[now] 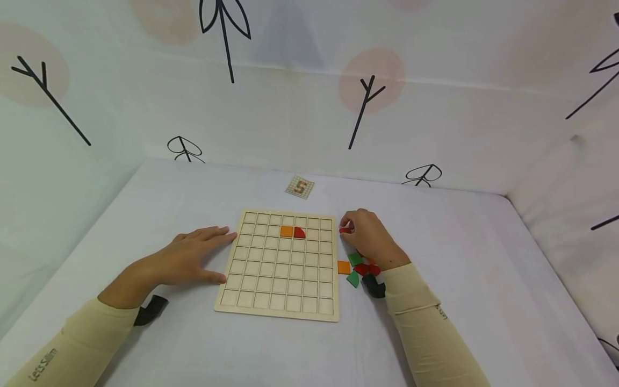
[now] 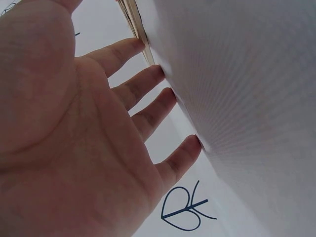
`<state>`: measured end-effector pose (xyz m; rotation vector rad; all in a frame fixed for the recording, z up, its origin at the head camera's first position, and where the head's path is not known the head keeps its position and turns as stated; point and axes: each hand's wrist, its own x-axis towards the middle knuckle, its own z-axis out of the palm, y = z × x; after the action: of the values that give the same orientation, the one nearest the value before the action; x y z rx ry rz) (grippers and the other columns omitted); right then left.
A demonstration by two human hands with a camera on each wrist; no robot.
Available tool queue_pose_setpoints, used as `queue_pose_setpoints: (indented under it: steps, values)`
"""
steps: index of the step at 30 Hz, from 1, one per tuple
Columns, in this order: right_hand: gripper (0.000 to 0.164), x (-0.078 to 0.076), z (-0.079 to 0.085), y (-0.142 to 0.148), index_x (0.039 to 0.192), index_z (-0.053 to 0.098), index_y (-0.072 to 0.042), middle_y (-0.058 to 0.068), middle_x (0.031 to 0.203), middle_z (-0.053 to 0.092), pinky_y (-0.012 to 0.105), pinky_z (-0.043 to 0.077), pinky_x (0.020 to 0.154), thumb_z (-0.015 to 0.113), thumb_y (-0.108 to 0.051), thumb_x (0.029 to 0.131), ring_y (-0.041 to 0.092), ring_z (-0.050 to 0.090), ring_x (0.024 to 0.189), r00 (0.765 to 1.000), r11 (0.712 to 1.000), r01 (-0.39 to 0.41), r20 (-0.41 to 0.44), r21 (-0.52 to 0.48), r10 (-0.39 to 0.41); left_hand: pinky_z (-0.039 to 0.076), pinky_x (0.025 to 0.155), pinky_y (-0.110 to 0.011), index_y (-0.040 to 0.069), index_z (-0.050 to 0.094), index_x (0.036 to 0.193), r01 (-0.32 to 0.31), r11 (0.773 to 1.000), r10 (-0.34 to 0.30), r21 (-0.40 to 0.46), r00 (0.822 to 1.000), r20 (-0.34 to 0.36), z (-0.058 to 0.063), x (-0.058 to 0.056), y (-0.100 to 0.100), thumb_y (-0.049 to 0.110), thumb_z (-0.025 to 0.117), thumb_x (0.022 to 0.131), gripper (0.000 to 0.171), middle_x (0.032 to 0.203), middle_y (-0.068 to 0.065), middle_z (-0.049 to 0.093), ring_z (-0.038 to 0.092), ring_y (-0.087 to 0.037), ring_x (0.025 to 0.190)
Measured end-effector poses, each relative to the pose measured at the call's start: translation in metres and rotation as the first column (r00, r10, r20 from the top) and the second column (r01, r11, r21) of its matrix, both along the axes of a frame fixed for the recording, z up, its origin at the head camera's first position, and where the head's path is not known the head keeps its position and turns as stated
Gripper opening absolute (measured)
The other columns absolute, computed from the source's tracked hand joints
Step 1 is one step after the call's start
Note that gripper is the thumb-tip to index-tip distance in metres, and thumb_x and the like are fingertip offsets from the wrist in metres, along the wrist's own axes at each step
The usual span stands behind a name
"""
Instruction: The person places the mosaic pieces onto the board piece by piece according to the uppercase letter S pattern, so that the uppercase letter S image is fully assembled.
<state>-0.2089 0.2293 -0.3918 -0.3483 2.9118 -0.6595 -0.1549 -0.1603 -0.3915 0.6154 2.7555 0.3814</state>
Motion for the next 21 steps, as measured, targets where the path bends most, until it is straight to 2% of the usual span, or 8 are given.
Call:
queue_pose_setpoints:
  steps: [7,14,17,21]
  values:
    - [0.011,0.0004,0.0009,-0.0006,0.099,0.073,-0.003,0.013,0.095,0.063,0.037,0.054,0.077,0.073,-0.01,0.09,0.024,0.059,0.087,1.0,1.0,-0.017,-0.007,0.003,0.017,0.027,0.112,-0.064,0.027,0.034,0.157,0.007,1.0,-0.007,0.0,1.0,-0.007,0.0012,0.0004,-0.0001,0.06,0.077,0.079,0.095,0.163,-0.007,0.031,0.026,-0.036,0.151]
    - [0.008,0.0004,-0.001,0.0027,0.099,0.068,-0.005,0.012,0.094,0.068,0.036,0.053,0.074,0.07,-0.004,0.091,0.023,0.06,0.085,0.998,0.998,-0.059,-0.025,-0.02,0.058,0.026,0.112,-0.065,0.028,0.034,0.157,0.015,1.0,-0.015,0.002,1.0,-0.017,-0.0012,-0.0003,-0.0019,0.061,0.075,0.079,0.094,0.163,-0.005,0.03,0.026,-0.035,0.151]
    - [0.013,0.0009,0.0,0.0031,0.106,0.067,-0.004,0.013,0.096,0.068,0.036,0.053,0.074,0.066,-0.003,0.093,0.024,0.059,0.086,0.998,0.998,-0.056,-0.019,-0.03,0.055,0.026,0.112,-0.065,0.029,0.034,0.157,0.015,1.0,-0.015,0.006,1.0,-0.014,-0.002,-0.0006,-0.0024,0.062,0.075,0.079,0.094,0.163,-0.005,0.03,0.026,-0.035,0.151]
    - [0.028,0.0023,0.0037,0.0004,0.124,0.061,-0.005,0.015,0.101,0.067,0.032,0.054,0.071,0.064,-0.006,0.096,0.024,0.059,0.083,0.999,0.999,-0.033,-0.009,-0.04,0.033,0.026,0.112,-0.064,0.029,0.034,0.157,0.016,1.0,-0.016,0.011,1.0,-0.012,-0.0021,-0.0009,-0.0022,0.063,0.074,0.08,0.093,0.163,-0.005,0.031,0.026,-0.035,0.151]
